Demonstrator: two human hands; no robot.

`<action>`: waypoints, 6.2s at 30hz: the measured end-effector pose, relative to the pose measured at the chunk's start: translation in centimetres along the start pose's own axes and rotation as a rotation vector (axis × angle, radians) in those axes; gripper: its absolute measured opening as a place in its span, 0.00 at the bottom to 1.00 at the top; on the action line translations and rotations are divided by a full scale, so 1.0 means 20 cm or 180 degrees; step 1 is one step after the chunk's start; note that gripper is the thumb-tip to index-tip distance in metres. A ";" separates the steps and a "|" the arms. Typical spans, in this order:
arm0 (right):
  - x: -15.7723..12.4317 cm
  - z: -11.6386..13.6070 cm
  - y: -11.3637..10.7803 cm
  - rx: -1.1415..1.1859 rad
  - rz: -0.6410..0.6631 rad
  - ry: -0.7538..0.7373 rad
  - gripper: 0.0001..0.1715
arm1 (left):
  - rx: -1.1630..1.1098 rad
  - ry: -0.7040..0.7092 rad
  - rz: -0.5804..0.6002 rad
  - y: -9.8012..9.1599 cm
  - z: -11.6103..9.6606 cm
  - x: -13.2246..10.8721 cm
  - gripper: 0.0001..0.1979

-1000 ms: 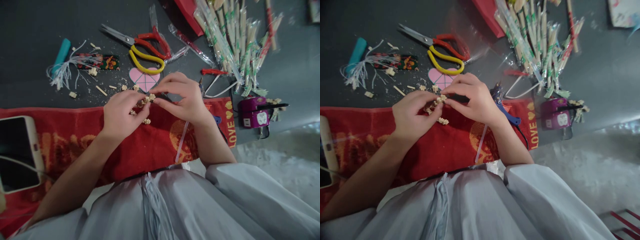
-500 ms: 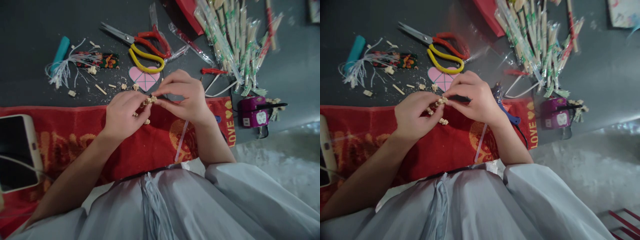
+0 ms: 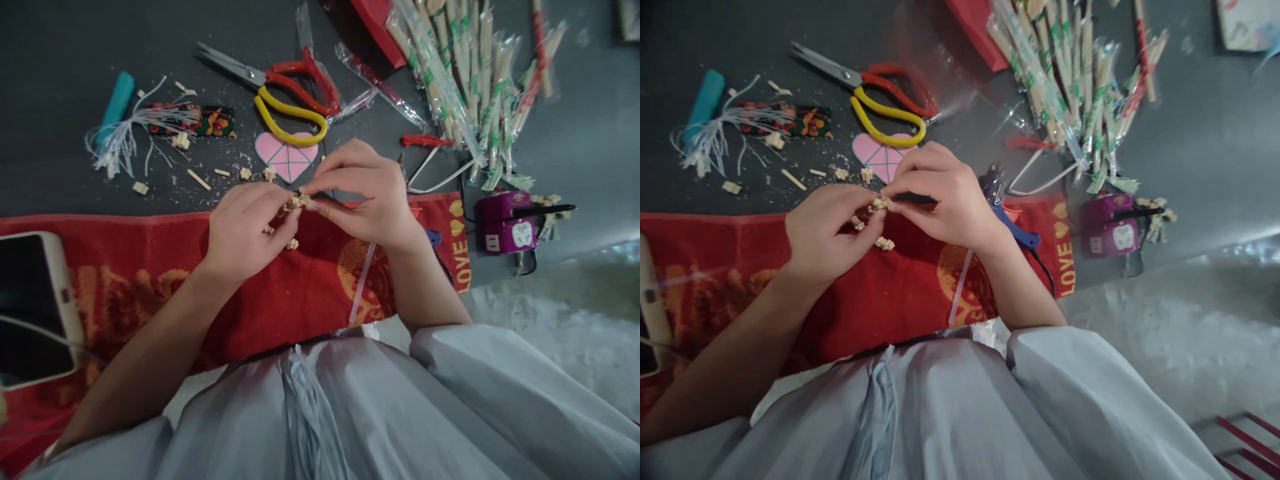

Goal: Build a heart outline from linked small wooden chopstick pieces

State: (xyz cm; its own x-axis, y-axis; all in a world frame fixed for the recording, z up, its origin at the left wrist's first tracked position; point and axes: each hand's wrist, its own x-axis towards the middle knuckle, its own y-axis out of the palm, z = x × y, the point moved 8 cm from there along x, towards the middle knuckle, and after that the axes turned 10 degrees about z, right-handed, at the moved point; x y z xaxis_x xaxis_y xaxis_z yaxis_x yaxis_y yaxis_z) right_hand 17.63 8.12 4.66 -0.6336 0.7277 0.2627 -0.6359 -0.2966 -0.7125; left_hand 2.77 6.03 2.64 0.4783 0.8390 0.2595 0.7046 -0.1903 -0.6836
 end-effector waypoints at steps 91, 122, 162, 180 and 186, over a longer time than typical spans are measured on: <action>0.02 0.00 0.01 0.0330 -0.0007 -0.0155 0.11 | -0.0370 -0.0278 -0.0104 -0.07 -0.01 0.02 0.04; 0.01 -0.04 0.00 0.0458 -0.0166 0.0243 0.14 | -0.3410 -0.2064 0.0660 0.16 0.15 0.00 0.22; 0.01 -0.03 0.00 0.0878 0.0068 0.0205 0.14 | -0.0155 -0.0157 -0.0015 -0.05 -0.06 0.01 0.05; 0.02 -0.02 0.05 0.0499 -0.0074 0.0105 0.24 | -0.3843 -0.1957 -0.0192 0.12 0.13 -0.01 0.20; 0.03 -0.05 0.08 0.1124 -0.0049 0.0108 0.25 | -0.3997 -0.1787 0.0229 0.16 0.08 0.01 0.23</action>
State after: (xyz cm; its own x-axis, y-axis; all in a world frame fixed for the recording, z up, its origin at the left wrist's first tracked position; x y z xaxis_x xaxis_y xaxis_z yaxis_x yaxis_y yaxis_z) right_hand 16.68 8.66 3.02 -0.6115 0.7522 0.2456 -0.7622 -0.4766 -0.4381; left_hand 4.30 6.40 -0.62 0.4712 0.8420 -0.2627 0.8270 -0.3181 0.4635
